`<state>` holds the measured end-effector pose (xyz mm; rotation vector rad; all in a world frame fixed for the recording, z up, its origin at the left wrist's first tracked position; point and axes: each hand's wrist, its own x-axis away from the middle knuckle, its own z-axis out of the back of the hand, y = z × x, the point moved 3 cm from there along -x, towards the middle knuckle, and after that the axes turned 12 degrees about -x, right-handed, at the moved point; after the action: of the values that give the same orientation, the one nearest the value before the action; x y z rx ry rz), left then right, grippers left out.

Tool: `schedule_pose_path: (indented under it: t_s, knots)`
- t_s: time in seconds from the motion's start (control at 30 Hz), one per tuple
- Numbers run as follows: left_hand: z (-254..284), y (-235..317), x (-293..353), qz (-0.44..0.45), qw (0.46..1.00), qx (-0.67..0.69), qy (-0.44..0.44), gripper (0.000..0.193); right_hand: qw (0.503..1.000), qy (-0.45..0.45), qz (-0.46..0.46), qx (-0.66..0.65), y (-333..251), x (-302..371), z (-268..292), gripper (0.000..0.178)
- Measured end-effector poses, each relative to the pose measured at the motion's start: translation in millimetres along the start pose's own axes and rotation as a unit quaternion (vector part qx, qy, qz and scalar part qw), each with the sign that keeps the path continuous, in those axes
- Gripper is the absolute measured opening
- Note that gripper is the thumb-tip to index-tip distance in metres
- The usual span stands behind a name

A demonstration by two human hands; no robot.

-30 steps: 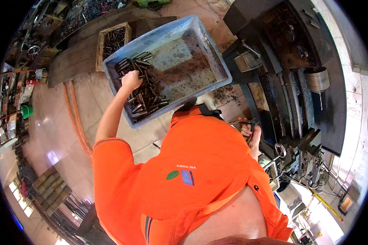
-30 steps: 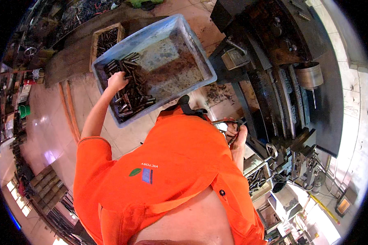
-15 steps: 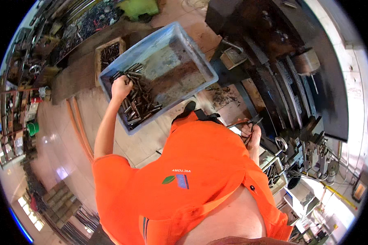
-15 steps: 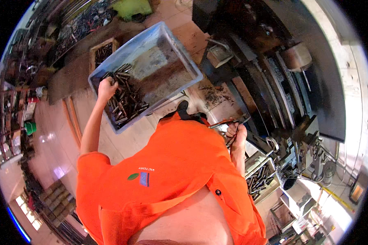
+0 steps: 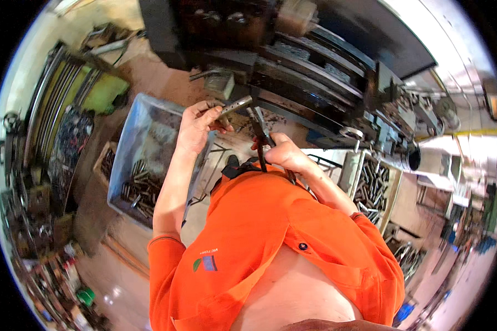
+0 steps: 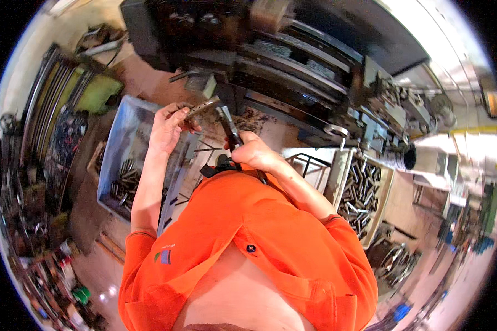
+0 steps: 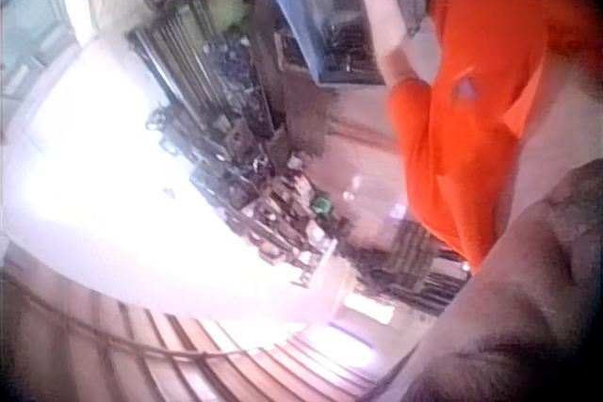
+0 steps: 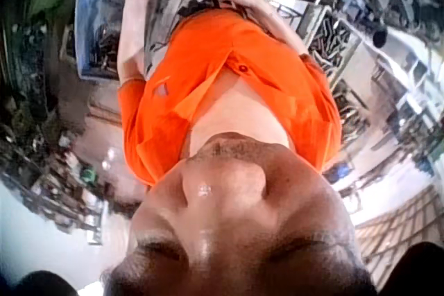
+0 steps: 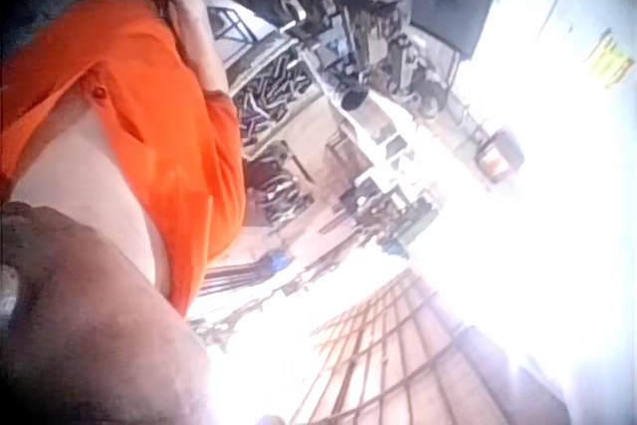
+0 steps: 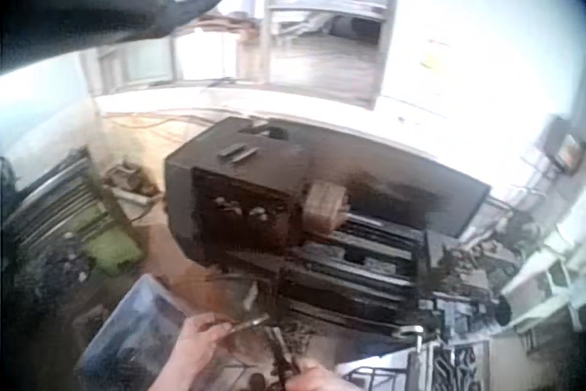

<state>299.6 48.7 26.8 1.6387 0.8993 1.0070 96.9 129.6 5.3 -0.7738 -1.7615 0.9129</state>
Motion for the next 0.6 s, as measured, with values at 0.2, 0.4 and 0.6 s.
schedule_pose_path:
  t_s: [0.2, 0.4, 0.6]
  knots:
    - [-40, -12, -18, 0.058, 0.994, -0.047, -0.085, 0.030, 0.997, 0.073, -0.003, -0.008, -2, 20, 12, 0.040]
    - [-64, -13, -33, 0.072, 0.980, -0.075, -0.168, 0.029, 0.980, 0.189, 0.030, 0.056, 0, 36, 19, 0.031]
    - [-72, -14, -49, 0.072, 0.968, -0.080, -0.225, 0.029, 0.962, 0.259, 0.039, 0.075, -17, 48, 6, 0.038]
